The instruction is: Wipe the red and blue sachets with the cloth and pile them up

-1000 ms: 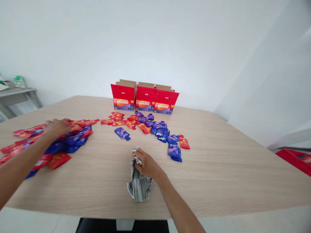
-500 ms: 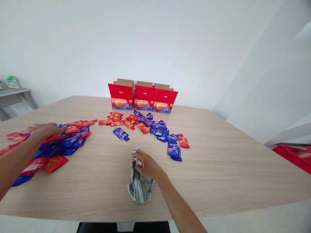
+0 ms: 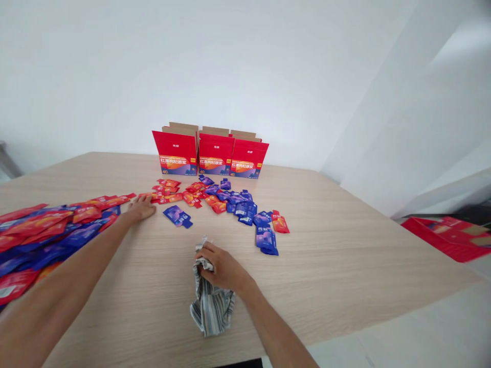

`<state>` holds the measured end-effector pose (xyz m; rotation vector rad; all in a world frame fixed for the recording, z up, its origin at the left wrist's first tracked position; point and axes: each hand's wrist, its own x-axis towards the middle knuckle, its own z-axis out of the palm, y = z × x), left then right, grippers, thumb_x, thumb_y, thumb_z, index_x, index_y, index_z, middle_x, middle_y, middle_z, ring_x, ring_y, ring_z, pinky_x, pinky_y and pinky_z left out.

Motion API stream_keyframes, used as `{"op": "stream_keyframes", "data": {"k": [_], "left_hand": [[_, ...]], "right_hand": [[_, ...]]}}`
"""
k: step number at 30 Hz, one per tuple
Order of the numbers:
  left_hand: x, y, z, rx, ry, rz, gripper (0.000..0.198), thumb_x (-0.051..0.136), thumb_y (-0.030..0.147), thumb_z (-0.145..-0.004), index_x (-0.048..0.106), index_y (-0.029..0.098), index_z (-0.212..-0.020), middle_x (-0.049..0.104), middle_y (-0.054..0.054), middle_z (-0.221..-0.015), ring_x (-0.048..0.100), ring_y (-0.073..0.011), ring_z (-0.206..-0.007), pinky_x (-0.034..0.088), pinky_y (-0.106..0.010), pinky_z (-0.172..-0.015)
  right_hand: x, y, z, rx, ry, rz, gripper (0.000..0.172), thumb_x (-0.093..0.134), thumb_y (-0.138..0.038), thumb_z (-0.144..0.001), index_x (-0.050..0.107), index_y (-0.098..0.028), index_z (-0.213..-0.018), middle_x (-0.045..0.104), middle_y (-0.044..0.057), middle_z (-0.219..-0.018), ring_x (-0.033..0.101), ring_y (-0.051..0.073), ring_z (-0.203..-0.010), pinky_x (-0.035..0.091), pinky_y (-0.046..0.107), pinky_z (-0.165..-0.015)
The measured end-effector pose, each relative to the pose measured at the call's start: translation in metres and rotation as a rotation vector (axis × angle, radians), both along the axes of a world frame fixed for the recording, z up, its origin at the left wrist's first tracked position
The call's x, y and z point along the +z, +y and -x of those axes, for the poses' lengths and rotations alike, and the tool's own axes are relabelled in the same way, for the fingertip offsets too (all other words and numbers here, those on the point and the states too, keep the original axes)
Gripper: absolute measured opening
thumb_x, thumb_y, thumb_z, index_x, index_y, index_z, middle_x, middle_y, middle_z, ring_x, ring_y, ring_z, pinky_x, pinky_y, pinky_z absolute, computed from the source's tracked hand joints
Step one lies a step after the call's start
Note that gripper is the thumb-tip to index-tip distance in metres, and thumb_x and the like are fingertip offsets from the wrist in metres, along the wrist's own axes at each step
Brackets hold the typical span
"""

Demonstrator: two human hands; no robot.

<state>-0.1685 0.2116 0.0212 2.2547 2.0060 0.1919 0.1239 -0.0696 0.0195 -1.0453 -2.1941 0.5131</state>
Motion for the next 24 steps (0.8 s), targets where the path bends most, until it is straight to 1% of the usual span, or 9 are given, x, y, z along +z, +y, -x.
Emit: {"op": "stream_keyframes", "data": {"k": [3, 6, 8, 10, 12, 14, 18, 21, 24], "left_hand": [[-0.005, -0.003, -0.010, 0.097, 0.050, -0.015, 0.078, 0.047, 0.043, -0.079, 0.042, 0.004, -0.147, 0.037, -0.032, -0.151, 0.031, -0.0499, -0.140, 0.024, -0.061, -0.110], [-0.002, -0.006, -0.012, 0.137, 0.121, -0.021, 0.074, 0.049, 0.047, -0.077, 0.055, 0.002, -0.136, 0.041, -0.033, -0.148, 0.028, -0.0507, -0.141, 0.020, -0.061, -0.111], [0.000, -0.005, -0.010, 0.119, 0.129, -0.039, 0.071, 0.049, 0.046, -0.078, 0.057, 0.001, -0.132, 0.039, -0.033, -0.149, 0.025, -0.0499, -0.143, 0.021, -0.060, -0.111], [0.003, -0.003, -0.008, 0.070, 0.090, -0.051, 0.073, 0.049, 0.043, -0.079, 0.049, 0.000, -0.138, 0.036, -0.032, -0.152, 0.022, -0.0468, -0.145, 0.022, -0.057, -0.112], [0.005, 0.001, -0.007, 0.031, 0.051, -0.030, 0.075, 0.049, 0.041, -0.080, 0.041, 0.002, -0.143, 0.037, -0.029, -0.153, 0.024, -0.0440, -0.146, 0.024, -0.055, -0.113], [0.007, 0.005, -0.007, 0.018, 0.043, -0.016, 0.075, 0.049, 0.042, -0.080, 0.040, 0.004, -0.144, 0.041, -0.028, -0.151, 0.030, -0.0453, -0.142, 0.025, -0.057, -0.112], [0.007, 0.010, -0.009, 0.059, 0.116, -0.001, 0.077, 0.048, 0.050, -0.079, 0.049, 0.002, -0.139, 0.047, -0.034, -0.142, 0.036, -0.0514, -0.137, 0.030, -0.062, -0.107], [0.003, 0.001, -0.015, 0.107, 0.142, 0.020, 0.072, 0.044, 0.050, -0.080, 0.057, 0.003, -0.133, 0.048, -0.034, -0.140, 0.035, -0.0508, -0.137, 0.034, -0.061, -0.104], [-0.002, -0.024, -0.025, 0.144, 0.075, -0.032, 0.071, 0.036, 0.045, -0.086, 0.053, -0.005, -0.132, 0.043, -0.038, -0.141, 0.036, -0.0493, -0.137, 0.036, -0.057, -0.103]], "right_hand": [[0.000, 0.000, 0.000, -0.004, -0.012, -0.011, 0.027, 0.060, -0.009, -0.082, 0.061, -0.022, -0.106, 0.061, 0.005, -0.110, 0.061, 0.018, -0.104, 0.050, 0.029, -0.094], [0.000, 0.001, 0.001, -0.001, -0.022, -0.015, 0.027, 0.060, -0.010, -0.081, 0.061, -0.022, -0.105, 0.061, 0.005, -0.109, 0.061, 0.018, -0.103, 0.050, 0.030, -0.094], [-0.001, 0.001, 0.001, -0.004, -0.026, -0.015, 0.026, 0.061, -0.010, -0.081, 0.062, -0.022, -0.105, 0.062, 0.005, -0.108, 0.062, 0.018, -0.102, 0.050, 0.029, -0.094], [-0.001, 0.001, 0.001, -0.016, -0.027, -0.012, 0.026, 0.061, -0.011, -0.081, 0.062, -0.022, -0.105, 0.062, 0.005, -0.109, 0.062, 0.018, -0.101, 0.050, 0.029, -0.093], [-0.003, 0.002, 0.001, -0.029, -0.028, -0.008, 0.027, 0.062, -0.012, -0.081, 0.062, -0.022, -0.106, 0.063, 0.005, -0.110, 0.063, 0.018, -0.102, 0.051, 0.028, -0.092], [-0.005, 0.003, 0.000, -0.038, -0.031, -0.005, 0.028, 0.063, -0.013, -0.081, 0.062, -0.022, -0.107, 0.063, 0.005, -0.111, 0.064, 0.018, -0.102, 0.050, 0.027, -0.092], [-0.011, 0.007, 0.000, -0.046, -0.032, -0.019, 0.027, 0.063, -0.015, -0.082, 0.063, -0.022, -0.108, 0.064, 0.004, -0.111, 0.064, 0.017, -0.100, 0.050, 0.027, -0.092], [-0.012, 0.008, -0.001, -0.036, -0.030, -0.022, 0.027, 0.063, -0.015, -0.083, 0.063, -0.021, -0.109, 0.064, 0.005, -0.112, 0.064, 0.017, -0.102, 0.050, 0.027, -0.094], [-0.010, 0.008, 0.000, -0.028, -0.029, -0.026, 0.025, 0.062, -0.014, -0.083, 0.062, -0.021, -0.107, 0.063, 0.005, -0.112, 0.063, 0.017, -0.102, 0.050, 0.027, -0.094]]}}
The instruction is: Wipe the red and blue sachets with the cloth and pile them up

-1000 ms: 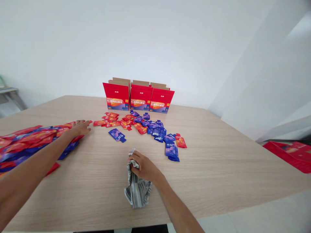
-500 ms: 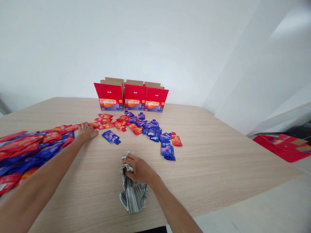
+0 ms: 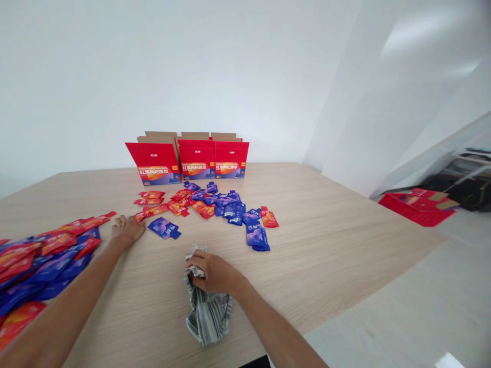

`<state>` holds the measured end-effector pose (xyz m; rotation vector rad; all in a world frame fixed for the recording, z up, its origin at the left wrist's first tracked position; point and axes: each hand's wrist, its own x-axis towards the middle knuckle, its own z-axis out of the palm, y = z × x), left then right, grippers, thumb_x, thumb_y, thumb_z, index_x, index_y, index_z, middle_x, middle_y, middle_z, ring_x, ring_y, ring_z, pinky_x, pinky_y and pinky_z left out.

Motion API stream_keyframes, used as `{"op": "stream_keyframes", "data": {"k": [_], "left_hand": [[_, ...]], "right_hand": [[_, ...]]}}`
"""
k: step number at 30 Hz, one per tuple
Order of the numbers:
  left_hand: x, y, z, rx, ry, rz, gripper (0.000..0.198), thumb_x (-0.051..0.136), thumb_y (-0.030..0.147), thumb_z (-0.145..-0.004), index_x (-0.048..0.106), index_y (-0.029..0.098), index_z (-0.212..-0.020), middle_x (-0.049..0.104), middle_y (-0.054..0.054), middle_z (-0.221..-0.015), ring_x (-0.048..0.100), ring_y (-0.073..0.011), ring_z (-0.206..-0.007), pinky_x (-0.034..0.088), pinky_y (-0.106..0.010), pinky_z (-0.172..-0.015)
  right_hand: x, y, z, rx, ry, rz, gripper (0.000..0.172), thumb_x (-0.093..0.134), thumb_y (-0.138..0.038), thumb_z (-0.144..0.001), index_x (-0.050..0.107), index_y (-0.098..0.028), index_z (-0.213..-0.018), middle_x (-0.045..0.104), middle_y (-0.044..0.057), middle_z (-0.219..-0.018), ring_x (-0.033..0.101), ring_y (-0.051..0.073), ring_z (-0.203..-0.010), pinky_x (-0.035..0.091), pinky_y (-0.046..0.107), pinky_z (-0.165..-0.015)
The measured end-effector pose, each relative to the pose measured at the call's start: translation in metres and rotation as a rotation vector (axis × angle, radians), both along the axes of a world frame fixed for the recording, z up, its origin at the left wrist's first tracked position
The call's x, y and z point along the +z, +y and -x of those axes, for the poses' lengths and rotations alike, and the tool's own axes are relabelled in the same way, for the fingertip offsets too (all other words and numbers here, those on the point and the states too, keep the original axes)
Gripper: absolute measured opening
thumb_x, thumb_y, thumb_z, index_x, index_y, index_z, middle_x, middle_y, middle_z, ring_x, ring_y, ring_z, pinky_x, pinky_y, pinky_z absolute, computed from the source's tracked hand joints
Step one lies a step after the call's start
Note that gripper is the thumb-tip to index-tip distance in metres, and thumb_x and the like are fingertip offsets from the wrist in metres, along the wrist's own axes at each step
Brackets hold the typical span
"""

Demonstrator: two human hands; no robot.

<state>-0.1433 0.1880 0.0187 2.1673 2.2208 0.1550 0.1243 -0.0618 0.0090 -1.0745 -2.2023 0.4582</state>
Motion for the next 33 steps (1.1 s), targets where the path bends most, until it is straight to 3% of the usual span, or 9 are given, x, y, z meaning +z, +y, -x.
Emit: {"op": "stream_keyframes", "data": {"k": [6, 9, 14, 17, 20, 23, 27, 31, 33], "left_hand": [[-0.009, -0.060, -0.024, -0.006, -0.284, -0.224, 0.070, 0.030, 0.037, -0.091, 0.032, -0.004, -0.148, 0.048, -0.037, -0.132, 0.044, -0.0500, -0.127, 0.034, -0.061, -0.102], [-0.018, -0.084, -0.043, -0.106, -0.629, -0.244, 0.065, 0.035, 0.038, -0.089, 0.038, 0.005, -0.146, 0.054, -0.028, -0.130, 0.050, -0.0415, -0.124, 0.036, -0.055, -0.105], [-0.021, -0.130, -0.101, -0.071, -1.575, 0.049, 0.048, 0.047, 0.061, -0.083, 0.064, 0.018, -0.097, 0.068, -0.009, -0.088, 0.065, -0.0242, -0.084, 0.051, -0.036, -0.085], [-0.015, -0.165, -0.132, -0.134, -1.929, 0.298, 0.049, 0.056, 0.065, -0.079, 0.066, 0.017, -0.084, 0.068, -0.007, -0.078, 0.067, -0.0241, -0.085, 0.052, -0.034, -0.085], [-0.010, -0.196, -0.146, -0.156, -2.009, 0.518, 0.041, 0.067, 0.057, -0.077, 0.066, 0.016, -0.076, 0.069, -0.007, -0.076, 0.067, -0.0268, -0.095, 0.051, -0.035, -0.092], [-0.009, -0.214, -0.147, -0.156, -1.988, 0.484, 0.021, 0.074, 0.037, -0.074, 0.069, 0.017, -0.074, 0.070, -0.006, -0.077, 0.065, -0.0257, -0.101, 0.047, -0.032, -0.099], [-0.007, -0.224, -0.145, -0.253, -1.852, 0.400, 0.008, 0.073, 0.028, -0.072, 0.073, 0.020, -0.074, 0.073, -0.007, -0.084, 0.062, -0.0279, -0.108, 0.042, -0.035, -0.108], [-0.008, -0.228, -0.150, -0.325, -1.810, 0.572, 0.008, 0.074, 0.032, -0.071, 0.076, 0.026, -0.075, 0.075, -0.007, -0.086, 0.063, -0.0308, -0.108, 0.046, -0.039, -0.104], [-0.011, -0.228, -0.155, -0.324, -1.844, 0.629, 0.011, 0.072, 0.037, -0.073, 0.075, 0.026, -0.074, 0.075, -0.007, -0.082, 0.064, -0.0307, -0.107, 0.047, -0.039, -0.103]], "right_hand": [[0.008, -0.003, 0.002, -0.094, 0.108, -0.011, 0.030, 0.061, -0.007, -0.079, 0.061, -0.021, -0.105, 0.060, 0.005, -0.110, 0.060, 0.018, -0.103, 0.050, 0.029, -0.094], [0.012, -0.004, 0.004, -0.132, 0.170, -0.034, 0.031, 0.058, -0.006, -0.079, 0.060, -0.021, -0.105, 0.059, 0.006, -0.108, 0.059, 0.019, -0.102, 0.049, 0.030, -0.093], [0.017, -0.008, 0.006, -0.148, 0.260, -0.135, 0.025, 0.054, -0.007, -0.082, 0.060, -0.020, -0.103, 0.057, 0.007, -0.104, 0.057, 0.020, -0.101, 0.049, 0.031, -0.092], [0.019, -0.008, 0.004, -0.156, 0.293, -0.167, 0.025, 0.053, -0.007, -0.083, 0.059, -0.020, -0.103, 0.056, 0.007, -0.103, 0.056, 0.020, -0.101, 0.049, 0.031, -0.091], [0.018, -0.007, 0.001, -0.114, 0.262, -0.164, 0.026, 0.054, -0.006, -0.081, 0.059, -0.021, -0.102, 0.057, 0.006, -0.102, 0.057, 0.020, -0.098, 0.049, 0.031, -0.089], [0.018, -0.006, -0.002, -0.118, 0.263, -0.170, 0.027, 0.055, -0.006, -0.080, 0.060, -0.021, -0.101, 0.057, 0.006, -0.103, 0.057, 0.020, -0.098, 0.048, 0.032, -0.089], [0.023, -0.005, -0.007, -0.316, 0.415, -0.240, 0.017, 0.051, -0.009, -0.086, 0.058, -0.020, -0.097, 0.056, 0.006, -0.098, 0.055, 0.020, -0.095, 0.046, 0.032, -0.087], [0.030, -0.005, -0.014, -0.519, 0.549, -0.325, 0.012, 0.046, -0.013, -0.090, 0.055, -0.020, -0.093, 0.056, 0.004, -0.092, 0.054, 0.019, -0.090, 0.044, 0.032, -0.084], [0.032, -0.006, -0.015, -0.523, 0.549, -0.321, 0.011, 0.046, -0.013, -0.090, 0.055, -0.020, -0.092, 0.056, 0.004, -0.092, 0.054, 0.020, -0.091, 0.044, 0.032, -0.084]]}}
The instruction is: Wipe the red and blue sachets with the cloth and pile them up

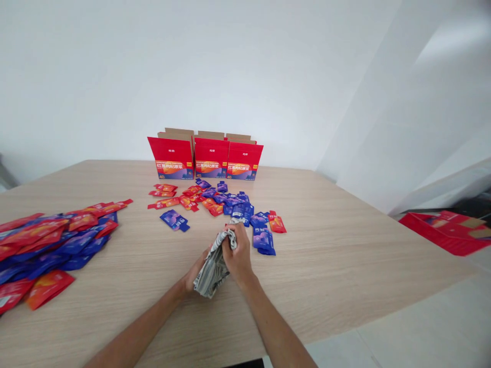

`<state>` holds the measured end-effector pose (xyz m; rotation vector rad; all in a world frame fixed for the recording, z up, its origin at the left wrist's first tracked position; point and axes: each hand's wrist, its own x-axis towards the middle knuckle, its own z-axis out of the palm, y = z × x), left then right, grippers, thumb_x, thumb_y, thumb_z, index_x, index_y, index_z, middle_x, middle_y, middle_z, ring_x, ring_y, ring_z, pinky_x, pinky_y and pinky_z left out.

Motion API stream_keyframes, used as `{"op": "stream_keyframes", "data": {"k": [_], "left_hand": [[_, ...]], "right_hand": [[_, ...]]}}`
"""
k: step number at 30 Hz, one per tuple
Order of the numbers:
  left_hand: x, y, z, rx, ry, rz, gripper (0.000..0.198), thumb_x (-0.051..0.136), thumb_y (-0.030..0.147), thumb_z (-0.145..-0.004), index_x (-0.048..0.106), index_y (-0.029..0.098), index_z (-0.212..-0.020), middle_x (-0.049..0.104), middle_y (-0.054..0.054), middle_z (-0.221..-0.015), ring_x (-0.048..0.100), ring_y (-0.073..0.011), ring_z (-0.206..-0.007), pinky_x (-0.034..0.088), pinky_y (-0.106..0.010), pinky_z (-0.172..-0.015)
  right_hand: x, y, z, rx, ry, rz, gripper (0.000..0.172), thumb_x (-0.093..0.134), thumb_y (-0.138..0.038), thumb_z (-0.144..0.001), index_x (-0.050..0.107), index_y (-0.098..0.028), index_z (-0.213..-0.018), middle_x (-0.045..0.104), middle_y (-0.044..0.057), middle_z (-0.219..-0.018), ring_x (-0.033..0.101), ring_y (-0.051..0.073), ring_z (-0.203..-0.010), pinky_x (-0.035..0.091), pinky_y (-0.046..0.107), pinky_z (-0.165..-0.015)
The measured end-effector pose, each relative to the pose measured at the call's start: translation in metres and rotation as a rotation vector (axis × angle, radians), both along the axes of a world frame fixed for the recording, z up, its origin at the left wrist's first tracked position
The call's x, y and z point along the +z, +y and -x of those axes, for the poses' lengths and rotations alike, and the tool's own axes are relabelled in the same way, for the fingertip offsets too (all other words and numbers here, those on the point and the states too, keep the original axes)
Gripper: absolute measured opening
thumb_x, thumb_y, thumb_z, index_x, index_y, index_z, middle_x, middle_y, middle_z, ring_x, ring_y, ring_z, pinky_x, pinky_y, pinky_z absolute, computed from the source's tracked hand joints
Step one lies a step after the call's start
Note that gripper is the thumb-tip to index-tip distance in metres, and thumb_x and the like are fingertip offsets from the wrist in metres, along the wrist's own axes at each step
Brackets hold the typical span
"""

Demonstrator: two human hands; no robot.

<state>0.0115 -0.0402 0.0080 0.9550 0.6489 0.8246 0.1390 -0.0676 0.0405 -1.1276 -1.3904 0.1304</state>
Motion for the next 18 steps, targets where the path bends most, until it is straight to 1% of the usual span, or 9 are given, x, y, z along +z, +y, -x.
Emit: {"op": "stream_keyframes", "data": {"k": [2, 5, 7, 9, 11, 13, 16, 18], "left_hand": [[-0.003, 0.002, -0.003, 0.069, -0.045, 0.045, 0.017, 0.068, 0.040, -0.077, 0.073, 0.024, -0.075, 0.074, -0.006, -0.081, 0.064, -0.0290, -0.109, 0.047, -0.036, -0.103], [-0.006, 0.009, -0.002, 0.242, -0.108, 0.116, 0.022, 0.066, 0.042, -0.080, 0.068, 0.021, -0.074, 0.071, -0.006, -0.079, 0.064, -0.0261, -0.110, 0.048, -0.032, -0.101], [-0.007, 0.014, 0.002, 0.269, -0.128, 0.175, 0.029, 0.066, 0.048, -0.080, 0.064, 0.021, -0.068, 0.066, -0.005, -0.069, 0.067, -0.0258, -0.101, 0.051, -0.032, -0.095], [-0.007, 0.016, 0.006, 0.255, -0.116, 0.220, 0.035, 0.062, 0.052, -0.083, 0.060, 0.022, -0.064, 0.062, -0.005, -0.060, 0.068, -0.0254, -0.091, 0.053, -0.032, -0.090], [-0.006, 0.016, 0.007, 0.254, -0.088, 0.222, 0.035, 0.058, 0.050, -0.086, 0.063, 0.022, -0.067, 0.062, -0.005, -0.059, 0.069, -0.0246, -0.089, 0.053, -0.030, -0.089], [-0.001, 0.012, 0.007, 0.273, -0.052, 0.151, 0.027, 0.058, 0.043, -0.087, 0.068, 0.021, -0.075, 0.067, -0.005, -0.068, 0.068, -0.0238, -0.096, 0.051, -0.028, -0.093], [0.008, 0.004, 0.004, 0.274, -0.006, 0.002, 0.012, 0.066, 0.031, -0.080, 0.072, 0.020, -0.080, 0.074, -0.005, -0.086, 0.065, -0.0243, -0.108, 0.045, -0.029, -0.105], [0.013, -0.001, 0.002, 0.222, 0.000, -0.026, 0.010, 0.069, 0.030, -0.076, 0.073, 0.022, -0.080, 0.075, -0.005, -0.091, 0.063, -0.0267, -0.112, 0.043, -0.033, -0.108]], "right_hand": [[-0.001, 0.000, 0.002, 0.095, -0.066, 0.049, 0.012, 0.049, -0.012, -0.088, 0.055, -0.020, -0.092, 0.056, 0.005, -0.094, 0.055, 0.020, -0.093, 0.045, 0.032, -0.086], [-0.008, -0.001, 0.010, 0.319, -0.246, 0.185, 0.020, 0.054, -0.007, -0.083, 0.058, -0.021, -0.096, 0.057, 0.004, -0.099, 0.057, 0.019, -0.095, 0.046, 0.030, -0.086], [-0.014, -0.002, 0.014, 0.439, -0.346, 0.261, 0.026, 0.057, -0.005, -0.080, 0.059, -0.022, -0.099, 0.057, 0.003, -0.101, 0.058, 0.017, -0.093, 0.047, 0.029, -0.085], [-0.017, -0.002, 0.017, 0.491, -0.386, 0.299, 0.030, 0.059, -0.004, -0.078, 0.061, -0.023, -0.100, 0.057, 0.003, -0.102, 0.059, 0.017, -0.091, 0.048, 0.028, -0.084], [-0.018, -0.001, 0.017, 0.472, -0.368, 0.295, 0.030, 0.059, -0.004, -0.078, 0.061, -0.023, -0.102, 0.057, 0.003, -0.103, 0.058, 0.018, -0.093, 0.048, 0.029, -0.086], [-0.016, -0.001, 0.015, 0.396, -0.308, 0.249, 0.029, 0.056, -0.005, -0.081, 0.061, -0.023, -0.103, 0.057, 0.005, -0.106, 0.057, 0.019, -0.097, 0.048, 0.031, -0.090], [-0.011, 0.000, 0.010, 0.255, -0.194, 0.156, 0.025, 0.051, -0.006, -0.085, 0.060, -0.021, -0.102, 0.056, 0.007, -0.106, 0.055, 0.021, -0.103, 0.046, 0.034, -0.093], [-0.008, 0.000, 0.007, 0.171, -0.124, 0.111, 0.021, 0.049, -0.008, -0.087, 0.059, -0.021, -0.100, 0.055, 0.007, -0.103, 0.054, 0.021, -0.100, 0.046, 0.034, -0.092]]}}
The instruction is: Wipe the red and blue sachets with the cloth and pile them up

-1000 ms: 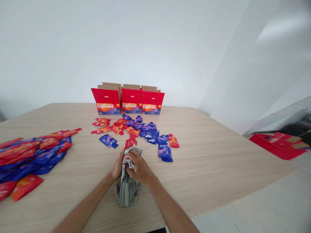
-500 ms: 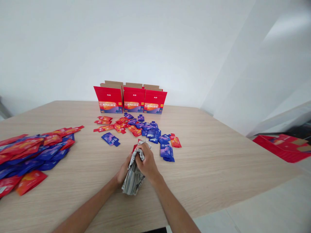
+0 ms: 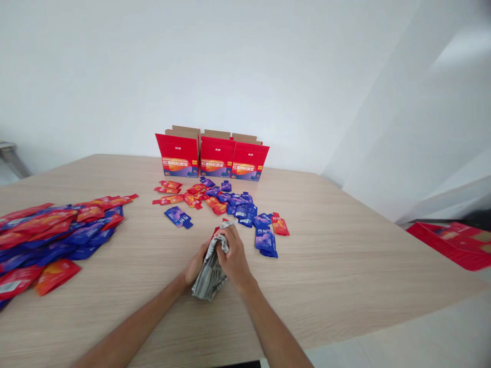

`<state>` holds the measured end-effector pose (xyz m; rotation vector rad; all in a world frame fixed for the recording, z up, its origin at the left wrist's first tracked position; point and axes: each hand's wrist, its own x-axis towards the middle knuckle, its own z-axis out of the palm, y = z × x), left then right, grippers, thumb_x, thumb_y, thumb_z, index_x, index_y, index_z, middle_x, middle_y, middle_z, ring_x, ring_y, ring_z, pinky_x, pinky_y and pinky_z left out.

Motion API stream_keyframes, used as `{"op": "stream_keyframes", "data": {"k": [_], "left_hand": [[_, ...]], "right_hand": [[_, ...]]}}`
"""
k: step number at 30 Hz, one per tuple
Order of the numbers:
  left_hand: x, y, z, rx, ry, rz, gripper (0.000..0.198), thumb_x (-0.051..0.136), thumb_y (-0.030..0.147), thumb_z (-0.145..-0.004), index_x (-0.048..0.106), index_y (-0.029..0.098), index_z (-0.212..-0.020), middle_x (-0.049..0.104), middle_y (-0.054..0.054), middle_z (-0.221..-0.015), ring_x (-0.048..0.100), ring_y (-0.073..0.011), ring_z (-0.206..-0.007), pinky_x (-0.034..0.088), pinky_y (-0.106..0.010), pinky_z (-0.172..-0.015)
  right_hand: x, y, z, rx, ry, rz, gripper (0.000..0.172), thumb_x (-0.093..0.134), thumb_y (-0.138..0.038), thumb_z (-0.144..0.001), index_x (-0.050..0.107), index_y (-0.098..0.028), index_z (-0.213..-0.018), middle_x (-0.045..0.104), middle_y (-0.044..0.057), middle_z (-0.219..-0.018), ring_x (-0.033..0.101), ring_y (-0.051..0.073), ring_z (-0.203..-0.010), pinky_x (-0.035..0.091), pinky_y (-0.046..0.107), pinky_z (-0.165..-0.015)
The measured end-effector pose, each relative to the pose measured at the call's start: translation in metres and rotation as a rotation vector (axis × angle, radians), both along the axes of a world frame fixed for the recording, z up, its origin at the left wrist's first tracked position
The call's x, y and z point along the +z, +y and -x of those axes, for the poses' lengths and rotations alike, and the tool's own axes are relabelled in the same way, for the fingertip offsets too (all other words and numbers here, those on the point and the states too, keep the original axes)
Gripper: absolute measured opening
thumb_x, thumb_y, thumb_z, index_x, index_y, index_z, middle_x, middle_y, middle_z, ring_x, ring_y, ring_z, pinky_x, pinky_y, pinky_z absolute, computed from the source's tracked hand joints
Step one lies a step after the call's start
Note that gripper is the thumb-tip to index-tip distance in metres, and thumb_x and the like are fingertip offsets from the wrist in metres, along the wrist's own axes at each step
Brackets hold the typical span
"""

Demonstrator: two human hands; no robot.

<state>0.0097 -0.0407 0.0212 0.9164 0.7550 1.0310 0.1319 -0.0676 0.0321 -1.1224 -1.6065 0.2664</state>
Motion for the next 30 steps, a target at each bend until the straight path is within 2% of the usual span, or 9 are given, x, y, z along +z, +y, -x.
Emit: {"op": "stream_keyframes", "data": {"k": [3, 8, 10, 13, 17, 19, 26, 28, 30], "left_hand": [[0.002, -0.002, -0.003, -0.054, -0.036, 0.052, 0.018, 0.069, 0.039, -0.076, 0.074, 0.022, -0.079, 0.076, -0.006, -0.089, 0.062, -0.0297, -0.117, 0.045, -0.037, -0.107], [-0.009, 0.005, -0.004, -0.009, -0.141, 0.206, 0.032, 0.068, 0.051, -0.073, 0.069, 0.020, -0.073, 0.075, -0.008, -0.085, 0.063, -0.0291, -0.115, 0.046, -0.036, -0.105], [-0.014, 0.008, -0.002, 0.004, -0.165, 0.239, 0.034, 0.069, 0.053, -0.073, 0.069, 0.019, -0.073, 0.074, -0.009, -0.082, 0.064, -0.0289, -0.112, 0.047, -0.035, -0.104], [-0.017, 0.011, -0.001, 0.031, -0.141, 0.155, 0.025, 0.072, 0.042, -0.074, 0.072, 0.018, -0.078, 0.075, -0.007, -0.085, 0.064, -0.0271, -0.111, 0.042, -0.033, -0.107], [-0.020, 0.011, -0.002, -0.125, -0.135, 0.134, 0.017, 0.068, 0.032, -0.081, 0.075, 0.018, -0.086, 0.076, -0.007, -0.092, 0.064, -0.0251, -0.110, 0.042, -0.034, -0.108], [-0.022, 0.010, -0.002, -0.144, -0.166, 0.179, 0.019, 0.065, 0.034, -0.083, 0.076, 0.018, -0.088, 0.076, -0.007, -0.092, 0.065, -0.0245, -0.109, 0.044, -0.033, -0.105], [-0.024, 0.013, 0.002, -0.074, -0.231, 0.266, 0.035, 0.063, 0.051, -0.083, 0.068, 0.018, -0.074, 0.073, -0.009, -0.076, 0.069, -0.0275, -0.100, 0.053, -0.033, -0.091], [-0.024, 0.014, 0.002, -0.079, -0.244, 0.255, 0.035, 0.060, 0.051, -0.085, 0.066, 0.019, -0.071, 0.071, -0.008, -0.072, 0.069, -0.0266, -0.100, 0.052, -0.030, -0.090], [-0.024, 0.014, 0.001, -0.051, -0.228, 0.214, 0.030, 0.061, 0.046, -0.085, 0.068, 0.019, -0.074, 0.072, -0.007, -0.075, 0.068, -0.0262, -0.103, 0.050, -0.030, -0.092]], "right_hand": [[0.002, -0.001, -0.001, -0.023, 0.026, -0.001, 0.018, 0.048, -0.009, -0.088, 0.058, -0.021, -0.098, 0.056, 0.006, -0.100, 0.055, 0.021, -0.098, 0.046, 0.034, -0.091], [-0.001, -0.002, 0.003, 0.252, -0.178, 0.168, 0.022, 0.056, -0.007, -0.083, 0.061, -0.022, -0.099, 0.057, 0.004, -0.103, 0.057, 0.019, -0.096, 0.047, 0.032, -0.089], [-0.003, -0.002, 0.005, 0.277, -0.211, 0.187, 0.025, 0.057, -0.007, -0.083, 0.061, -0.023, -0.102, 0.057, 0.004, -0.105, 0.058, 0.019, -0.097, 0.047, 0.032, -0.089], [-0.003, -0.001, 0.002, 0.164, -0.130, 0.116, 0.026, 0.053, -0.006, -0.084, 0.060, -0.021, -0.103, 0.056, 0.006, -0.107, 0.056, 0.020, -0.101, 0.046, 0.033, -0.092], [-0.001, 0.002, -0.004, -0.051, 0.022, -0.017, 0.019, 0.047, -0.010, -0.089, 0.057, -0.020, -0.102, 0.055, 0.008, -0.104, 0.053, 0.022, -0.101, 0.045, 0.036, -0.093], [-0.001, 0.002, -0.005, -0.072, 0.035, -0.024, 0.018, 0.046, -0.010, -0.090, 0.057, -0.020, -0.101, 0.056, 0.007, -0.102, 0.054, 0.022, -0.100, 0.045, 0.036, -0.093], [-0.004, -0.002, 0.003, 0.342, -0.249, 0.224, 0.031, 0.054, 0.000, -0.080, 0.060, -0.022, -0.102, 0.057, 0.003, -0.104, 0.058, 0.018, -0.095, 0.048, 0.031, -0.088], [-0.005, -0.002, 0.004, 0.373, -0.264, 0.248, 0.031, 0.054, 0.000, -0.080, 0.060, -0.022, -0.101, 0.057, 0.003, -0.103, 0.057, 0.018, -0.095, 0.048, 0.031, -0.090], [-0.004, -0.002, 0.003, 0.326, -0.230, 0.224, 0.031, 0.053, 0.000, -0.080, 0.060, -0.022, -0.101, 0.056, 0.004, -0.104, 0.057, 0.018, -0.096, 0.047, 0.032, -0.091]]}}
